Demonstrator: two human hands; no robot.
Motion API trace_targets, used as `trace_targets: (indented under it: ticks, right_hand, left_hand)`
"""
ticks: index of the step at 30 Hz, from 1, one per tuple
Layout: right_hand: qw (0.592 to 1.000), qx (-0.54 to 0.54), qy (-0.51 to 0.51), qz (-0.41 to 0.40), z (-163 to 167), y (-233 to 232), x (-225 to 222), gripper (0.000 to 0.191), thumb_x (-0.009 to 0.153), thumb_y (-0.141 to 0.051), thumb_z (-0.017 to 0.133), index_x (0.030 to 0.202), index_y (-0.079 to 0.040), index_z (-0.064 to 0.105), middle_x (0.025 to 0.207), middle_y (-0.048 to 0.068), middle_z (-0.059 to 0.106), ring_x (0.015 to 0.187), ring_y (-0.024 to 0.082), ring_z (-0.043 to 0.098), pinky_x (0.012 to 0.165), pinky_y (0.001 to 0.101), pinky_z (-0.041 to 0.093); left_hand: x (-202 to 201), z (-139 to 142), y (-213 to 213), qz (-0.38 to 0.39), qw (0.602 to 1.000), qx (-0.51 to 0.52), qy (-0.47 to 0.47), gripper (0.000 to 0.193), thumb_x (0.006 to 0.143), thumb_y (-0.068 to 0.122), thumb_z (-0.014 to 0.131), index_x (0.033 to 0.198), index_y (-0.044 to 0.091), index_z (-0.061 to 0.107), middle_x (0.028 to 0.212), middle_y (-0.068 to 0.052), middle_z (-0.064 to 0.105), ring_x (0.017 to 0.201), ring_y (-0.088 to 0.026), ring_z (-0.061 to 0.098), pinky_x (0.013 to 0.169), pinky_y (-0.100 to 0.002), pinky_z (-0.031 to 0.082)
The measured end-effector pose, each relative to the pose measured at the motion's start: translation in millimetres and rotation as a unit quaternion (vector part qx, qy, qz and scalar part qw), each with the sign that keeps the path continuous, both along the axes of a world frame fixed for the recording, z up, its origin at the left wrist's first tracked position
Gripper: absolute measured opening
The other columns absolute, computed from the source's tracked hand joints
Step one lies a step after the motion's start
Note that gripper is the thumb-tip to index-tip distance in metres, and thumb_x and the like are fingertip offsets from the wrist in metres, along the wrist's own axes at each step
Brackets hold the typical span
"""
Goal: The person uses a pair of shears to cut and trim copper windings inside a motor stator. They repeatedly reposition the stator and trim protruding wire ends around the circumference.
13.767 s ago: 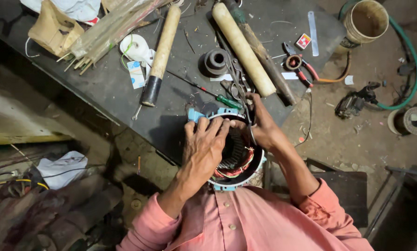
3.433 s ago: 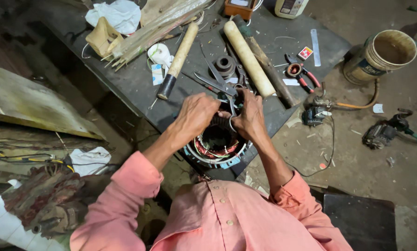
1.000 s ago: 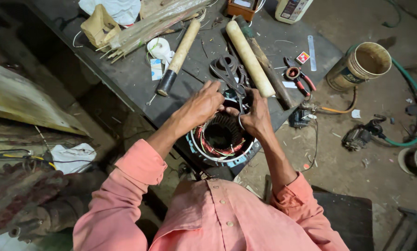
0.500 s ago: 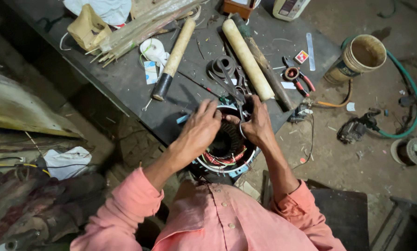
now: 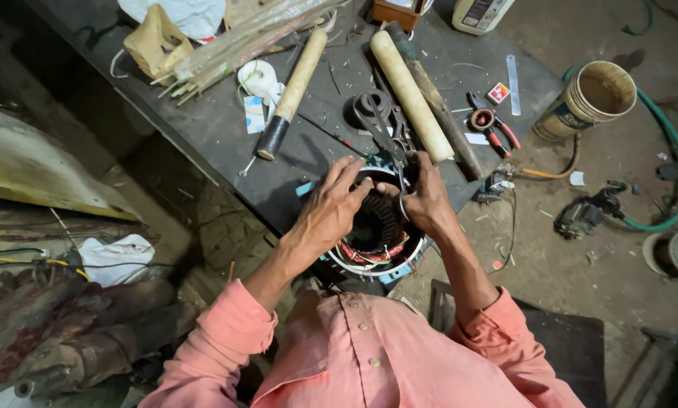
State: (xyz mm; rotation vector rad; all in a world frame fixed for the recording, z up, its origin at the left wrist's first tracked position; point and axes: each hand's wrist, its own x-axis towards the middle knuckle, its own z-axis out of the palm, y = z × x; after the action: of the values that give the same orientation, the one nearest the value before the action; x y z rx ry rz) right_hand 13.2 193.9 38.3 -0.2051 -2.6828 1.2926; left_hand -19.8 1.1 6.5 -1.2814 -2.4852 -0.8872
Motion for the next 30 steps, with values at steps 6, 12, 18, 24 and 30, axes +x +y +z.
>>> trace_targets:
  ticks: [6, 12, 18, 24, 30]
  right_hand:
    - [0.998, 0.045, -0.026, -0.019, 0, -2, -5, 0.080, 0.073, -0.042, 0.093, 0.126, 0.002, 0.052, 0.107, 0.022, 0.065, 0.098, 0.033, 0.062, 0.085, 0.0449, 0.050]
    - [1.000, -0.015, 0.021, -0.006, 0, -2, -1, 0.083, 0.067, -0.038, 0.096, 0.128, 0.001, 0.054, 0.114, 0.016, 0.069, 0.104, 0.026, 0.066, 0.092, 0.0389, 0.053]
    - [0.995, -0.027, 0.085, -0.036, -3, 46, 33, 0.082, 0.078, -0.027, 0.093, 0.142, 0.003, 0.052, 0.118, 0.010, 0.067, 0.109, 0.020, 0.064, 0.097, 0.0346, 0.052]
    - [0.984, -0.168, -0.026, -0.050, 13, 94, 73, 0.091, 0.070, -0.028, 0.092, 0.148, 0.001, 0.054, 0.099, 0.007, 0.064, 0.087, 0.014, 0.060, 0.076, 0.0295, 0.053]
    - [0.927, 0.200, -0.317, 0.015, 46, 86, 71, 0.088, 0.065, -0.036, 0.098, 0.144, -0.019, 0.063, 0.078, 0.022, 0.062, 0.066, 0.031, 0.055, 0.064, 0.0363, 0.054]
  left_hand:
    - [-3, -5, 1, -0.002, 1.000, -0.004, -0.026, 0.037, 0.086, -0.004, 0.056, 0.120, -0.010, 0.068, 0.140, -0.026, 0.054, 0.137, -0.042, 0.045, 0.112, -0.048, 0.043]
    - [6, 2, -4, 0.025, 0.998, 0.042, -0.026, 0.037, 0.084, -0.003, 0.061, 0.120, -0.008, 0.069, 0.142, -0.026, 0.053, 0.137, -0.042, 0.045, 0.114, -0.047, 0.042]
    - [24, 1, -10, 0.125, 0.989, 0.074, 0.001, 0.037, 0.084, -0.002, 0.066, 0.120, -0.009, 0.067, 0.142, -0.029, 0.050, 0.137, -0.047, 0.044, 0.116, -0.050, 0.040]
    - [21, 3, -7, 0.188, 0.976, 0.103, -0.035, 0.025, 0.085, 0.003, 0.072, 0.109, -0.004, 0.068, 0.140, -0.027, 0.051, 0.135, -0.047, 0.045, 0.113, -0.052, 0.041]
    - [12, 6, -7, 0.216, 0.967, 0.120, -0.066, 0.017, 0.085, 0.009, 0.078, 0.094, 0.002, 0.066, 0.136, -0.024, 0.052, 0.131, -0.045, 0.047, 0.109, -0.053, 0.043]
